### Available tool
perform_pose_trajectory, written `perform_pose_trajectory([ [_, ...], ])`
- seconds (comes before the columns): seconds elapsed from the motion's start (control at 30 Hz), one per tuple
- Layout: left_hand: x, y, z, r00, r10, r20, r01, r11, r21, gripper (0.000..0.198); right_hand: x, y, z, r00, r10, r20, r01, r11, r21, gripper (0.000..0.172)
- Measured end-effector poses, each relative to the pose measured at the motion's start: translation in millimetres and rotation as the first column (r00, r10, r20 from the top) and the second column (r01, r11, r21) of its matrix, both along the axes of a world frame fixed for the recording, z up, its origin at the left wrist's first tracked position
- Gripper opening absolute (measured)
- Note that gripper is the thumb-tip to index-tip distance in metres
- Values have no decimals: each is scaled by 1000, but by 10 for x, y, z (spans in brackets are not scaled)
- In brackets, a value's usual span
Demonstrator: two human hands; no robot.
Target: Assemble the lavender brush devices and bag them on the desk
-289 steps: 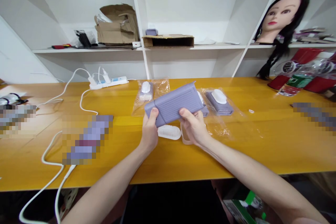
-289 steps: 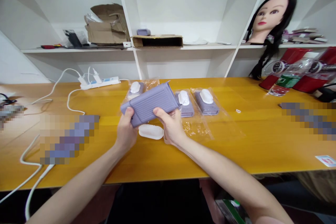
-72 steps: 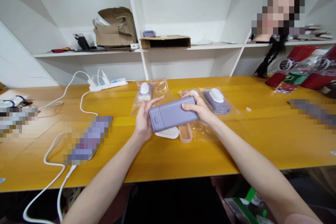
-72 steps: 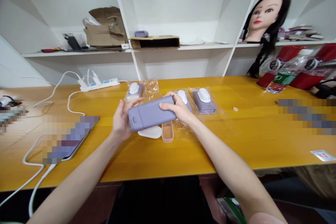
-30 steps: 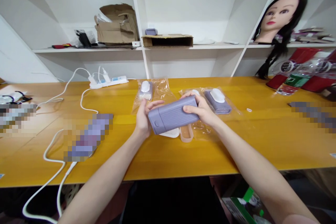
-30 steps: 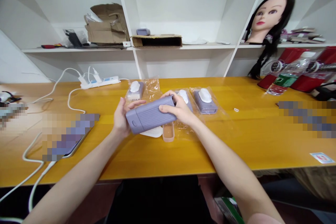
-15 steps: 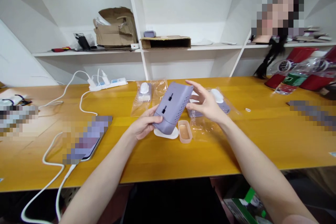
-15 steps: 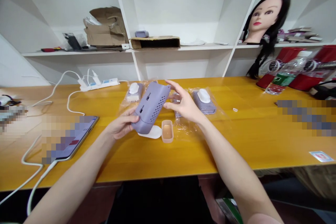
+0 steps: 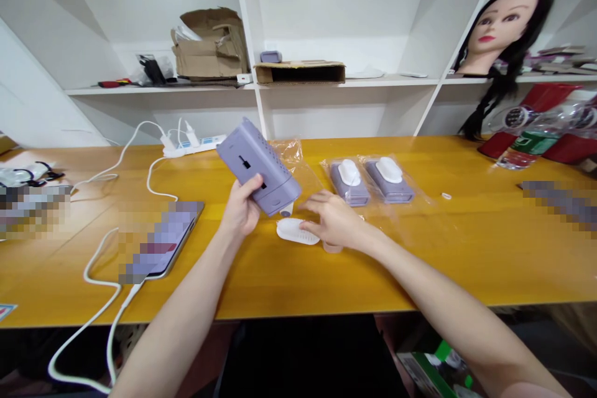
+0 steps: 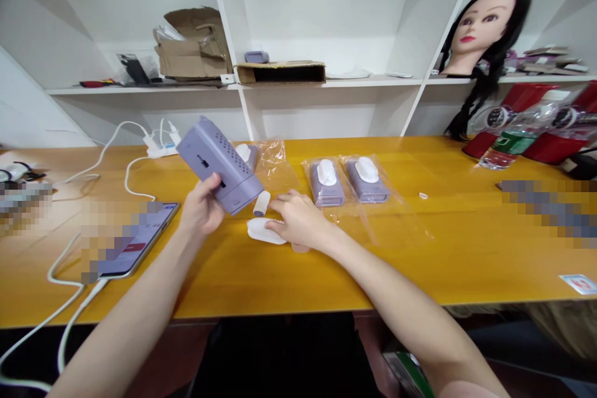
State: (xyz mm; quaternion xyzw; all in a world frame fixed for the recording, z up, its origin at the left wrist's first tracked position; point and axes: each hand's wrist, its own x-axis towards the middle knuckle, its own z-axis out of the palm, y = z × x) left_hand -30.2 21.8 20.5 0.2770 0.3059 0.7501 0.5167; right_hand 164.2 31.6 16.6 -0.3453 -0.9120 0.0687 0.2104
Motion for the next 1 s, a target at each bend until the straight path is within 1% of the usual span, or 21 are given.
perform_pose_trajectory([
  [0.07, -13, 25, 1, 996, 63, 65, -65, 998, 19, 28, -48, -48, 4, 993, -45, 105, 44, 999, 12, 33],
  [0.13, -19, 43, -4, 992, 89, 95, -91, 996, 24, 24, -115, -99, -15, 978, -63, 199, 61, 998, 19, 40],
  [0.2, -19, 53, -15, 992, 92, 82, -93, 996, 7, 25, -200, -153, -64, 954, -60, 293, 48, 998, 47, 45],
  [0.3, -5, 57, -34, 996, 81, 28, -79, 995, -56, 26, -315, -204, -157, 932, -81, 353, 51, 994, 93, 41],
  [0.37, 6, 55, -35, 997, 70, 21, -68, 994, -91, 24, -345, -207, -195, 941, -75, 329, 50, 995, 85, 40],
  [0.47, -11, 52, 1, 992, 83, 97, -72, 991, -108, 18, -304, -194, -162, 970, -15, 244, 7, 999, 35, 40],
  [0.53, -47, 51, 41, 977, 119, 177, -104, 990, -91, 17, -235, -198, -76, 980, 85, 182, -85, 996, -11, 38],
  [0.57, -65, 51, 60, 967, 131, 216, -117, 990, -75, 20, -195, -205, -21, 979, 144, 142, -140, 990, -35, 38],
  [0.6, -75, 50, 75, 960, 130, 248, -118, 991, -62, 25, -156, -215, 37, 976, 198, 90, -194, 980, -53, 38],
  [0.67, -54, 42, 82, 957, 93, 276, -82, 995, -50, 35, -94, -232, 137, 968, 242, -71, -246, 968, -49, 41],
  [0.7, -18, 34, 71, 961, 63, 271, -50, 997, -55, 38, -76, -237, 169, 959, 229, -168, -235, 972, -16, 42],
  [0.73, 36, 22, 51, 967, 32, 253, -16, 998, -63, 37, -70, -237, 185, 946, 191, -262, -189, 981, 35, 43],
  [0.8, 173, -16, -14, 980, -27, 197, 42, 997, -69, 33, -84, -227, 164, 915, 94, -392, -27, 985, 171, 43],
  [0.87, 308, -74, -88, 985, -112, 134, 120, 991, -54, 30, -118, -213, 89, 910, 21, -415, 115, 947, 300, 41],
  [0.93, 395, -142, -142, 982, -174, 75, 176, 984, -21, 34, -146, -206, 0, 922, -17, -387, 172, 913, 370, 39],
  [1.0, 428, -202, -156, 976, -215, 29, 215, 977, -8, 39, -156, -209, -67, 930, -49, -365, 200, 900, 388, 42],
])
